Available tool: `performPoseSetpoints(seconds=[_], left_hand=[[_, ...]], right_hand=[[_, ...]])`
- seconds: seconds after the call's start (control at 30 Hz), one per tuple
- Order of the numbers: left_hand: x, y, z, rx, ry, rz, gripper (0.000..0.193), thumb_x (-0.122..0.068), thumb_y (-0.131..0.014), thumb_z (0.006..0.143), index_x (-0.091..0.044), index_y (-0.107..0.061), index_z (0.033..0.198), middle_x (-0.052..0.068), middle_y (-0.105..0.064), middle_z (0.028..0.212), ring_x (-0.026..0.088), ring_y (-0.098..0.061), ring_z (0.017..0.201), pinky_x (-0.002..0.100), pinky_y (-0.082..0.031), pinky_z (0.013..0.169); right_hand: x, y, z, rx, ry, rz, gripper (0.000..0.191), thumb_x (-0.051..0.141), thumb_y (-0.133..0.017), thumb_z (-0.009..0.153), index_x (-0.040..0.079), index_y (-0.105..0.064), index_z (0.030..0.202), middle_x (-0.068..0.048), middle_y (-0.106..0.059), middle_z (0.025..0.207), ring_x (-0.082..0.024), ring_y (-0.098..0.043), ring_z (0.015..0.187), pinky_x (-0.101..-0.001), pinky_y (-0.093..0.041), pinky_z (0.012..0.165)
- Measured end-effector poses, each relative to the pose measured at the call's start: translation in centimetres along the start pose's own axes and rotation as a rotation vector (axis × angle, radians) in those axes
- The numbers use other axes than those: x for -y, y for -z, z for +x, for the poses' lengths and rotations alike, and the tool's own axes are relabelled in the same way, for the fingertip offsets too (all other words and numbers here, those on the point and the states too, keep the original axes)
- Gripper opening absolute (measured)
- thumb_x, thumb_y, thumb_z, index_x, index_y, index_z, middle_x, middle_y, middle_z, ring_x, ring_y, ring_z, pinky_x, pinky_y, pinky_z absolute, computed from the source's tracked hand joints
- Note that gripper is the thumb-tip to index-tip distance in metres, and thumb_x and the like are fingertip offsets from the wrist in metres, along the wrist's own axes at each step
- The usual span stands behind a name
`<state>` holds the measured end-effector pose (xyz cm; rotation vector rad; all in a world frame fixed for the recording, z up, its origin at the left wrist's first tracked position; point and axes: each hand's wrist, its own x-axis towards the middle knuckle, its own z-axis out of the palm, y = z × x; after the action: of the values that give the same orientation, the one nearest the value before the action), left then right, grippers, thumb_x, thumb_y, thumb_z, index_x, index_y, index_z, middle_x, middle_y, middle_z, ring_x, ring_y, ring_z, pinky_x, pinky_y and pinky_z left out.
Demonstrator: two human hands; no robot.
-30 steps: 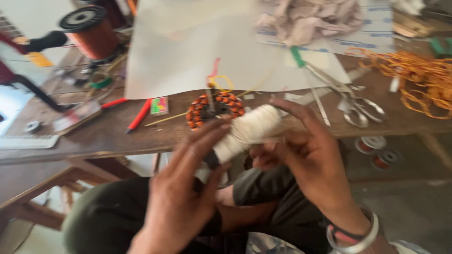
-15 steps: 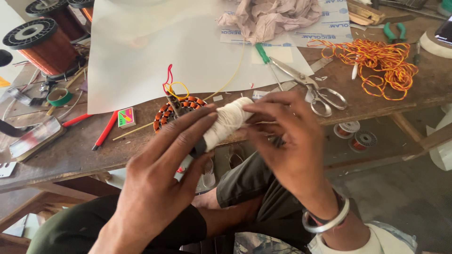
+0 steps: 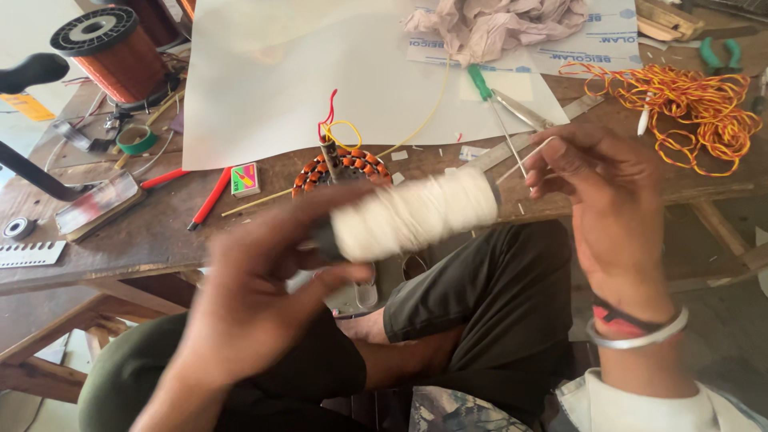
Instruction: The person winds orange insulated wire around a cylindrical stator core, using a wooden stick to guide and pack the turns. They repeatedly adjust the wire ends and secure the winding with white thread.
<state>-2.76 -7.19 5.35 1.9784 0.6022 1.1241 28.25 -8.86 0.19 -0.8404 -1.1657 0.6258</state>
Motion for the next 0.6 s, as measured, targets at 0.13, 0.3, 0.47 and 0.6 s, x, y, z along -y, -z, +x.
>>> performPoseSetpoints(seconds=[0.13, 0.3, 0.47, 0.6], left_hand=[[-0.4, 2.3, 0.9, -0.209, 0.092, -0.137, 0.052, 0.007, -0.067, 0.09, 0.002, -0.056, 0.14, 0.016, -0.068, 0.133, 0.019, -0.068, 0.121, 0.033, -0.058, 0.104], [0.9, 7.1, -0.1, -0.23, 0.156, -0.09, 0.049, -0.006, -0.067, 0.091, 0.001, -0.057, 0.139, 0.018, -0.068, 0.131, 0.025, -0.071, 0.118, 0.038, -0.06, 0.102], [7.7, 15.6, -2.3, -0.414, 0.026, -0.266, 0.052, -0.039, -0.05, 0.101, -0.008, -0.052, 0.143, 0.009, -0.06, 0.143, 0.023, -0.061, 0.129, 0.038, -0.057, 0.102], [15.0, 21.1, -6.0, -0.583, -0.023, -1.001, 0.028, -0.021, -0.052, 0.116, 0.001, -0.054, 0.134, 0.012, -0.059, 0.13, 0.02, -0.056, 0.102, 0.029, -0.051, 0.087]], right_hand=[[-1.1, 2.5, 0.6, -0.06, 0.02, 0.094, 0.006, 0.007, -0.069, 0.108, 0.001, -0.071, 0.111, -0.011, -0.07, 0.095, -0.018, -0.068, 0.081, -0.0333, -0.058, 0.076], [-1.7, 8.3, 0.7, -0.173, 0.149, 0.209, 0.009, 0.005, -0.069, 0.116, 0.001, -0.066, 0.109, -0.011, -0.067, 0.099, -0.02, -0.065, 0.084, -0.0322, -0.054, 0.074], [-3.4, 15.6, 2.7, -0.393, 0.155, 0.444, 0.007, 0.005, -0.065, 0.118, 0.001, -0.065, 0.113, -0.011, -0.066, 0.102, -0.019, -0.064, 0.087, -0.0302, -0.052, 0.075], [-4.5, 19.3, 3.2, -0.48, 0.152, 0.459, 0.006, 0.005, -0.065, 0.117, 0.001, -0.065, 0.113, -0.011, -0.067, 0.102, -0.018, -0.064, 0.085, -0.0299, -0.052, 0.074]])
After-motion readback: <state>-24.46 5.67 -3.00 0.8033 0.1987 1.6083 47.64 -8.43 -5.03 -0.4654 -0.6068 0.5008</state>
